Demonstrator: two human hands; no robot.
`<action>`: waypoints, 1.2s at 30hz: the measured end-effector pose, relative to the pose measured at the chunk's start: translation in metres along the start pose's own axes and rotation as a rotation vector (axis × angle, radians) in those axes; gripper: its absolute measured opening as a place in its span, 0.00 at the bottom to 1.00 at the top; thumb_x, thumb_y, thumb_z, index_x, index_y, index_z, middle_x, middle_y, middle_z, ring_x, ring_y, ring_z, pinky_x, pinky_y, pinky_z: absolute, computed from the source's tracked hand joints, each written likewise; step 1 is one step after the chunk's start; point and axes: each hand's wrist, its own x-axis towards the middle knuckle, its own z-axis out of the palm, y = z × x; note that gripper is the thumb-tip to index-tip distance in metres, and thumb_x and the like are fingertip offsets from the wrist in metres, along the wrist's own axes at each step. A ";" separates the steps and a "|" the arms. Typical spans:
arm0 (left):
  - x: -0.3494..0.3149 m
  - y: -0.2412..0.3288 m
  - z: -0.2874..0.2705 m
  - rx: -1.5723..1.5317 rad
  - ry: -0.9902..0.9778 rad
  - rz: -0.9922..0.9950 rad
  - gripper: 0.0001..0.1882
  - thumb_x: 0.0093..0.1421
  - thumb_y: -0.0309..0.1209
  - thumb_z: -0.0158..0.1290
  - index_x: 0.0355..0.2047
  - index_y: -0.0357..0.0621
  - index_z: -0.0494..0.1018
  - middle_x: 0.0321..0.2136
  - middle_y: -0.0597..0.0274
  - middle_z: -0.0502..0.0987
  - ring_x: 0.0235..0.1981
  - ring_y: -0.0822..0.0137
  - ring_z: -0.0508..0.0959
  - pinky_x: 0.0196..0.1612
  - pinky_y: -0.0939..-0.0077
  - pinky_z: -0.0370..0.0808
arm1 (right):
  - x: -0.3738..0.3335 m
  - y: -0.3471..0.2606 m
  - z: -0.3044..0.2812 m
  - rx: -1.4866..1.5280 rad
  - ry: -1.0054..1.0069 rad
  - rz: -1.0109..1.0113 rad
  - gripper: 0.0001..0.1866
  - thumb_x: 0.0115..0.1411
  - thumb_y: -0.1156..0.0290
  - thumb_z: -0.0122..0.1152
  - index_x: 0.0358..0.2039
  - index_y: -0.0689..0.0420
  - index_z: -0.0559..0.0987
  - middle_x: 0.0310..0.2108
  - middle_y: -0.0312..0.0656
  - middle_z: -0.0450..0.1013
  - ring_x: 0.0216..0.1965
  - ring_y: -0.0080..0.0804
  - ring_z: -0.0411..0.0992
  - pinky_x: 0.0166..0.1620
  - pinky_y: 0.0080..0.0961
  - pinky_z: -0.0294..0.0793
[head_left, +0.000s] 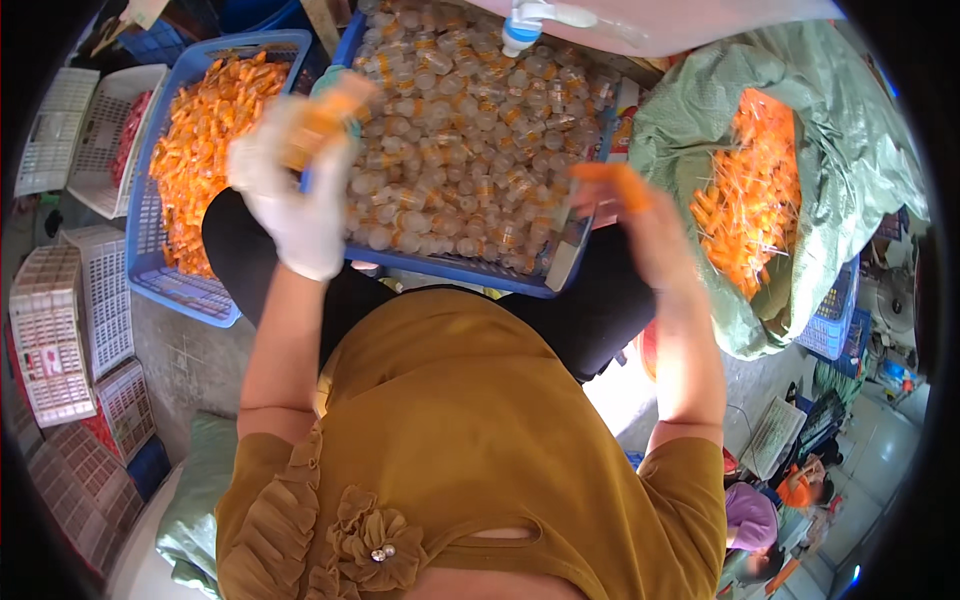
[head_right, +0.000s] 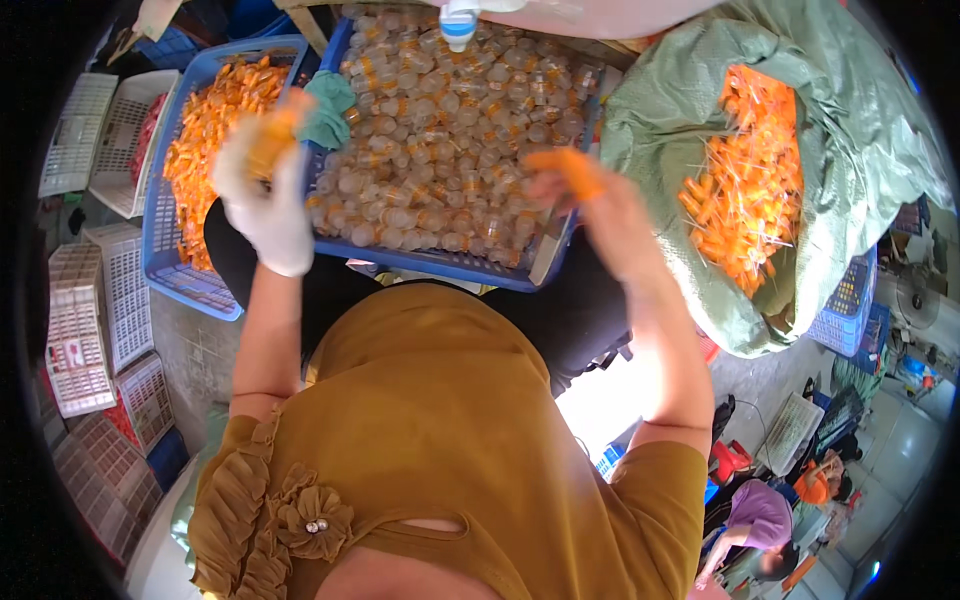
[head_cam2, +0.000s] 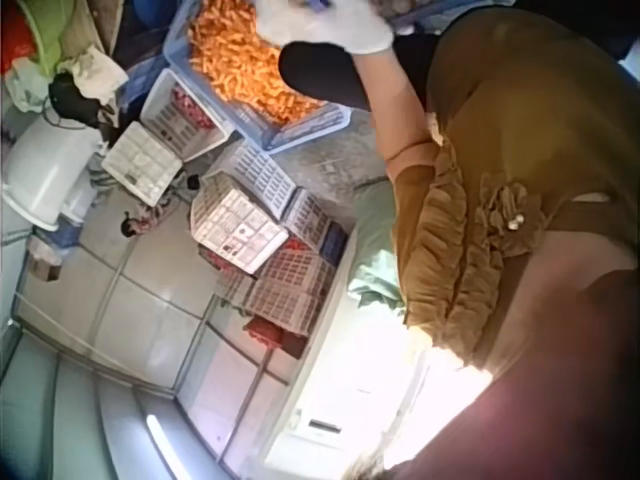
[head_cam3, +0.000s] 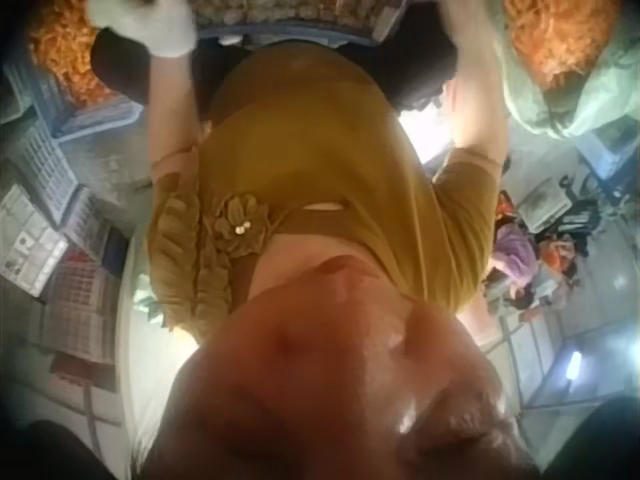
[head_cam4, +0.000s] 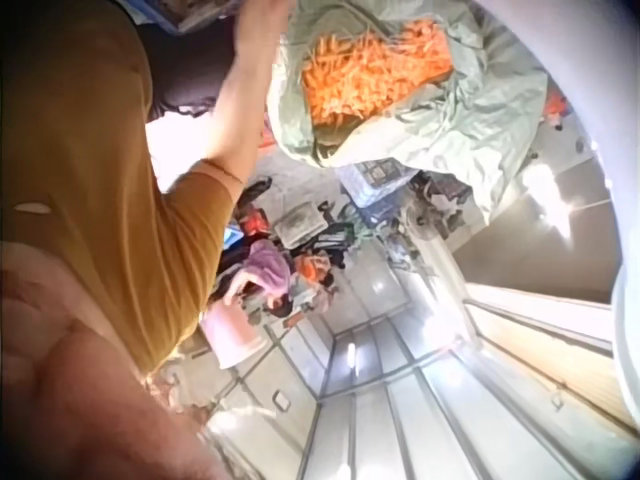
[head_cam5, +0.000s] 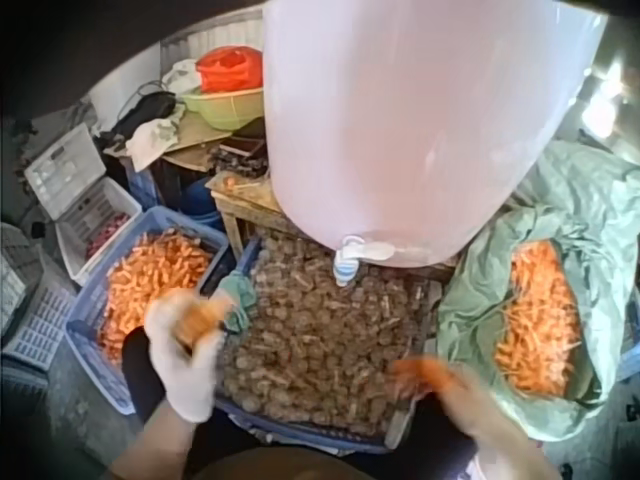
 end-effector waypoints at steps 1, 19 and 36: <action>0.009 -0.018 -0.009 -0.050 0.213 -0.063 0.33 0.47 0.29 0.67 0.53 0.37 0.68 0.50 0.51 0.71 0.51 0.55 0.69 0.58 0.64 0.60 | -0.003 -0.001 -0.019 -0.194 0.142 -0.094 0.17 0.67 0.64 0.45 0.46 0.58 0.79 0.36 0.38 0.78 0.37 0.24 0.74 0.39 0.20 0.71; -0.054 -0.064 0.102 -0.014 -1.367 -0.271 0.18 0.56 0.33 0.58 0.48 0.51 0.72 0.46 0.58 0.76 0.40 0.63 0.78 0.50 0.67 0.67 | -0.019 0.058 -0.158 -1.180 0.608 -0.392 0.19 0.48 0.84 0.62 0.43 0.59 0.76 0.40 0.42 0.74 0.45 0.37 0.71 0.47 0.32 0.71; 0.001 0.023 0.113 -1.035 -0.597 -0.685 0.25 0.61 0.24 0.54 0.58 0.37 0.63 0.47 0.56 0.74 0.38 0.73 0.76 0.44 0.79 0.73 | 0.050 -0.108 0.024 -0.153 0.281 -0.822 0.15 0.58 0.80 0.61 0.47 0.64 0.76 0.41 0.39 0.76 0.44 0.26 0.73 0.52 0.23 0.70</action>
